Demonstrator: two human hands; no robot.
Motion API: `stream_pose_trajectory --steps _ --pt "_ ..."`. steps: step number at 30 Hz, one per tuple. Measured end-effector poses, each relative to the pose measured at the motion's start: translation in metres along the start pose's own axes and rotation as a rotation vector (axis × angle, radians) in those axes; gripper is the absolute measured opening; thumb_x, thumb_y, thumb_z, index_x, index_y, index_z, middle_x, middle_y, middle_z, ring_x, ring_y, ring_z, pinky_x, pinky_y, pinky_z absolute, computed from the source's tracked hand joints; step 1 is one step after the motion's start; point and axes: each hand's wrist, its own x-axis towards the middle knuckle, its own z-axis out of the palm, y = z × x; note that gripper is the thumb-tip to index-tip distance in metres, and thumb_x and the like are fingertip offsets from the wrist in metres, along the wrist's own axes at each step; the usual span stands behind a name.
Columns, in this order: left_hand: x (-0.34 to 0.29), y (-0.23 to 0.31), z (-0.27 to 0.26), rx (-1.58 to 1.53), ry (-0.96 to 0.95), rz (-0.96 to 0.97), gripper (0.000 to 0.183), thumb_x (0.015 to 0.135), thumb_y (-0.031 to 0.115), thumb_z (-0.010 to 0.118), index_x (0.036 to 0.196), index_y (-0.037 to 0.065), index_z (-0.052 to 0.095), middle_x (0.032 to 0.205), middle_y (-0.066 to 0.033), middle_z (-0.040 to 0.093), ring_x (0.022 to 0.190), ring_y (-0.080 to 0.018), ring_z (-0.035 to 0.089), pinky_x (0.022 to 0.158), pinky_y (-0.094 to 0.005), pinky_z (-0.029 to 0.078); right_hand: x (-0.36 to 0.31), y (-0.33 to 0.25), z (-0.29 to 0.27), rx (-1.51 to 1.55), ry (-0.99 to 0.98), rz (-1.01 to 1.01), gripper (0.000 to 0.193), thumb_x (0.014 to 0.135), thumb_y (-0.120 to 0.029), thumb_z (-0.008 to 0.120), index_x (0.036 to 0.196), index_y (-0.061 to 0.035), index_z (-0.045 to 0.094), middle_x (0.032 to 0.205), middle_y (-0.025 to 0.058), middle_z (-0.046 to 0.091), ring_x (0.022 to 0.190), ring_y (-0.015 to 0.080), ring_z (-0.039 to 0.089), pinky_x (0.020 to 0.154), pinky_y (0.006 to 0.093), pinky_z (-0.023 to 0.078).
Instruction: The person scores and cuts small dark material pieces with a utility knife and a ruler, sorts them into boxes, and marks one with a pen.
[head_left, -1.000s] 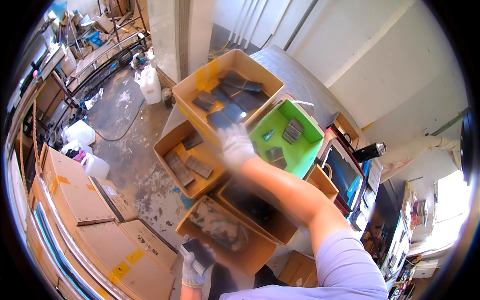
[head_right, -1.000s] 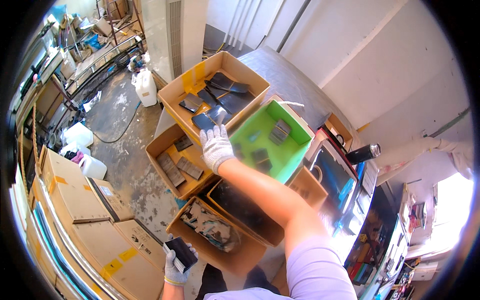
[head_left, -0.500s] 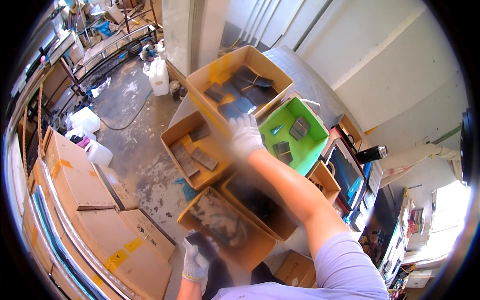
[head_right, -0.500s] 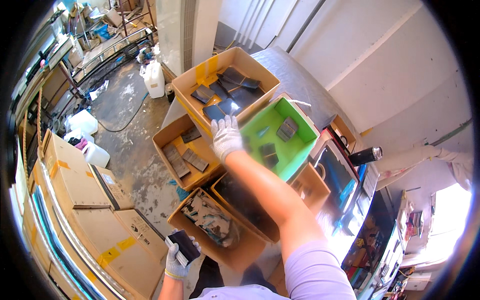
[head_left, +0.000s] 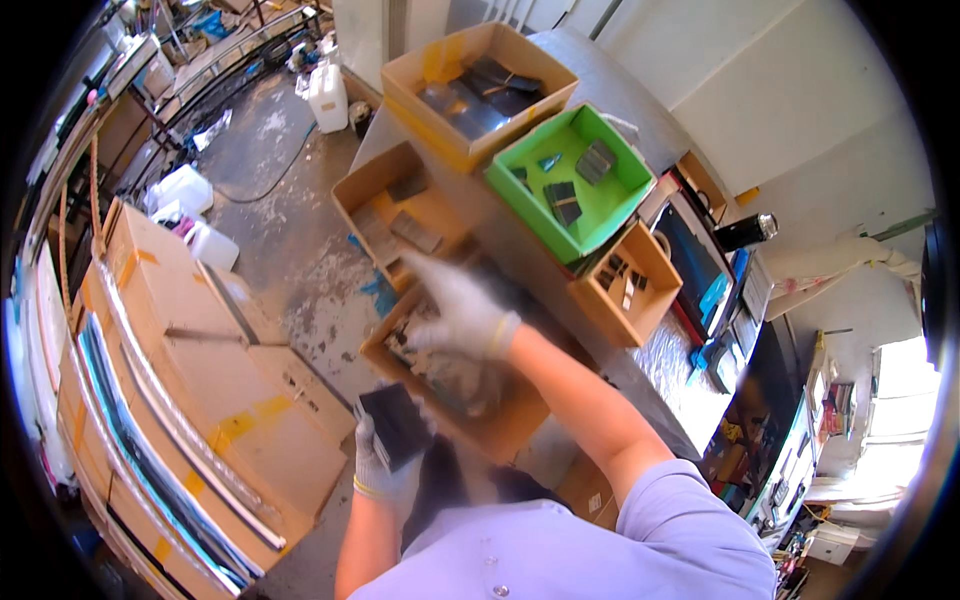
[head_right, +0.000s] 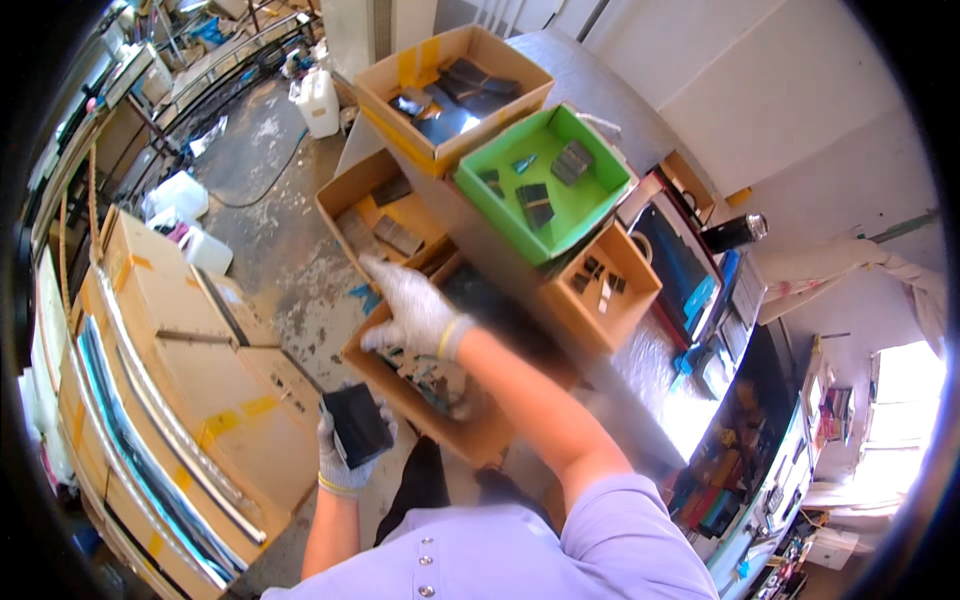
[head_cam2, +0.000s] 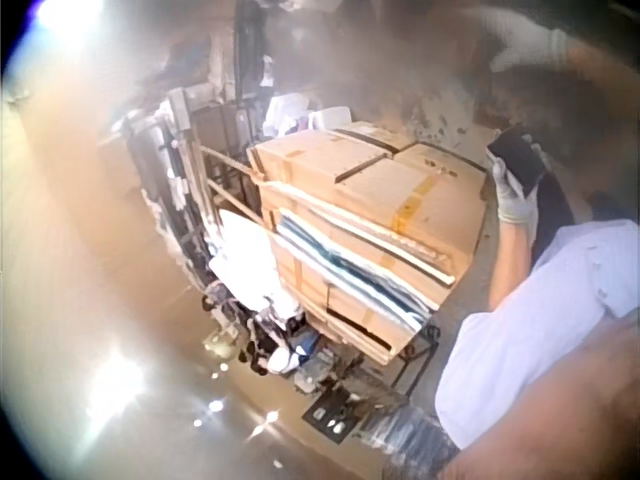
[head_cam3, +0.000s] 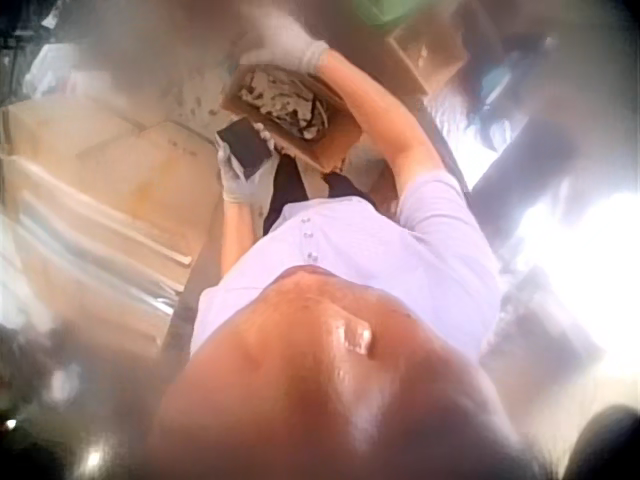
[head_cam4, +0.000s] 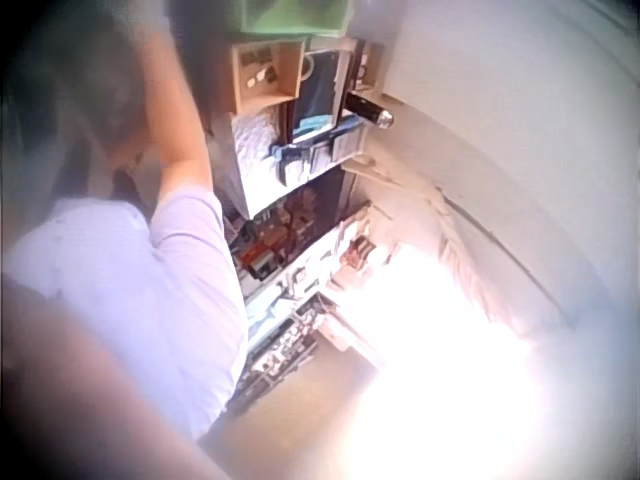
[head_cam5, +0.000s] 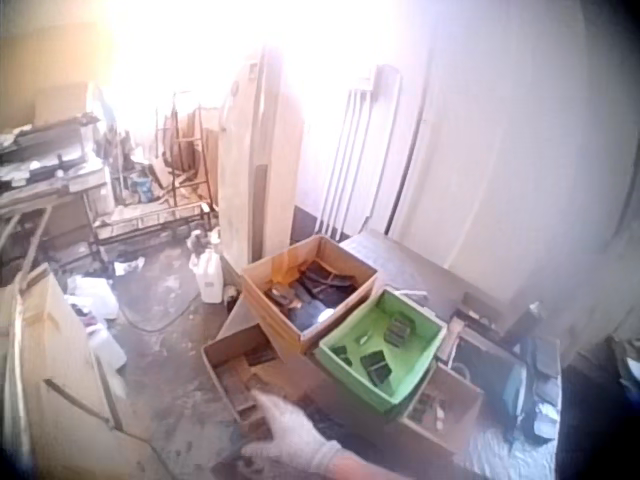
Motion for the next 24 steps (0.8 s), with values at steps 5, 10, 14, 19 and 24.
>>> stream_pose_trajectory --steps 5,10,14,19,24 --pt "-0.042 -0.023 0.0 0.15 -0.053 0.033 0.081 0.089 0.061 0.064 0.151 0.014 0.041 0.145 -0.013 0.052 0.13 -0.032 0.053 0.112 -0.0529 0.042 -0.117 -0.068 0.048 -0.063 -0.275 -0.1 0.126 0.057 -0.045 0.092 0.155 -0.0008 0.028 0.153 0.0279 0.039 0.145 0.0447 0.033 0.121 0.0501 0.026" --pt "-0.09 -0.079 0.022 0.142 -0.146 -0.011 0.084 0.091 0.06 0.061 0.155 0.012 0.035 0.148 -0.0153 0.048 0.135 -0.0335 0.049 0.112 -0.0529 0.041 -0.225 -0.07 0.038 0.255 0.045 0.062 0.11 0.068 -0.033 0.09 0.154 0.0015 0.031 0.15 0.0249 0.046 0.14 0.0372 0.044 0.117 0.0417 0.034" --pt "-0.125 -0.135 0.017 0.009 -0.289 -0.102 0.078 0.089 0.05 0.069 0.153 0.017 0.038 0.143 -0.0183 0.051 0.132 -0.0359 0.051 0.109 -0.051 0.046 -0.326 -0.083 0.026 0.527 0.187 0.398 0.07 0.089 -0.03 0.073 0.144 0.0026 0.046 0.133 0.0227 0.059 0.12 0.0303 0.061 0.103 0.0377 0.047" --pt "-0.173 -0.209 0.03 0.123 -0.326 -0.128 0.078 0.088 0.046 0.072 0.152 0.018 0.038 0.141 -0.0198 0.053 0.132 -0.0356 0.052 0.108 -0.0492 0.047 -0.455 -0.084 0.046 0.37 0.143 0.274 0.047 0.093 -0.031 0.069 0.121 0.0053 0.064 0.103 0.0136 0.071 0.094 0.0212 0.067 0.086 0.0332 0.053" --pt "-0.213 -0.263 0.031 0.377 -0.467 -0.258 0.077 0.093 0.047 0.065 0.154 0.013 0.034 0.141 -0.0238 0.051 0.132 -0.0369 0.051 0.104 -0.0493 0.052 -0.538 -0.122 0.055 0.884 0.282 0.524 0.039 0.09 -0.025 0.074 0.113 0.0057 0.069 0.094 0.0079 0.071 0.083 0.0156 0.066 0.078 0.0314 0.053"
